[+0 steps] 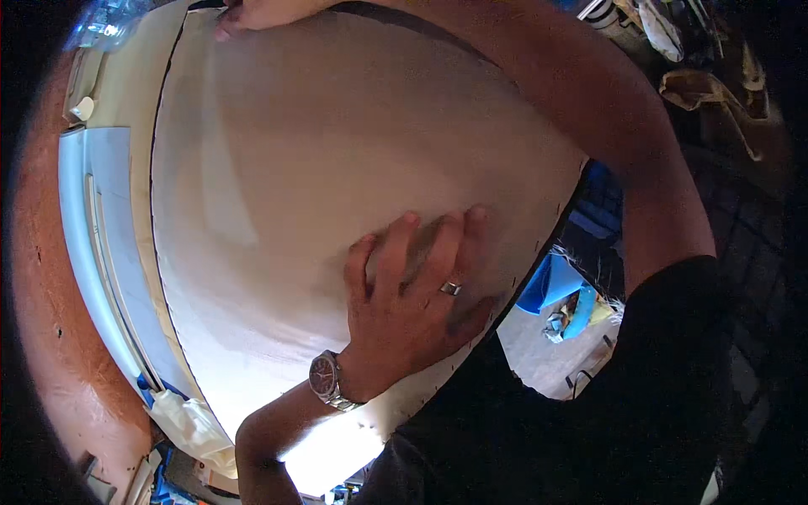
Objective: Trimming excess white fabric from a padded furniture panel using a utility knife.
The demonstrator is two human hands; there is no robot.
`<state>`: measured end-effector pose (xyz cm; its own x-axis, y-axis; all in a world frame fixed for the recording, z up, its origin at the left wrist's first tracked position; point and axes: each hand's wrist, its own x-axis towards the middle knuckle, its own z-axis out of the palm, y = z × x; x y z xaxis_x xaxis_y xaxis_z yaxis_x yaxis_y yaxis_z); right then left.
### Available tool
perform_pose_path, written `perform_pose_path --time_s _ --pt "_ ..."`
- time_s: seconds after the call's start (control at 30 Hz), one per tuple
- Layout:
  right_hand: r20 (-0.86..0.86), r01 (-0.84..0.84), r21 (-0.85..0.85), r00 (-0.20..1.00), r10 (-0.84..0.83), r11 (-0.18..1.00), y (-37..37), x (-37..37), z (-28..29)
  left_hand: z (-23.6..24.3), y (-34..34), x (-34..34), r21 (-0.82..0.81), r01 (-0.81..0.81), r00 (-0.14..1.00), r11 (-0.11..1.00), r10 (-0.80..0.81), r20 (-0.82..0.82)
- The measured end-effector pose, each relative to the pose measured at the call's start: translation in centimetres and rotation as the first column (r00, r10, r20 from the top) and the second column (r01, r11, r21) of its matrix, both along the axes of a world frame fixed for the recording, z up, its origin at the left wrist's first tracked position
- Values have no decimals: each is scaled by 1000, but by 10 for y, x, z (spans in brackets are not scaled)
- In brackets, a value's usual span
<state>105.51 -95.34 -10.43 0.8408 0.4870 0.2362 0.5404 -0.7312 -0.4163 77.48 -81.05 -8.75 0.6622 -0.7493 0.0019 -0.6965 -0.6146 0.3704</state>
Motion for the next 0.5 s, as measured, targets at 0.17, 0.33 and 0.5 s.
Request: perform_pose_path --time_s 0.17,0.33,0.5 --pt "-81 8 43 997 -5 999 -2 -2 2 -1 -10 5 -11 -1 997 1000 2 79" --pt "-20 -3 26 1000 4 1000 -4 -8 9 3 -7 11 5 -1 997 1000 0 84" --pt "1 248 -153 968 -251 957 14 -51 41 -6 -16 25 -81 34 987 996 -21 158"
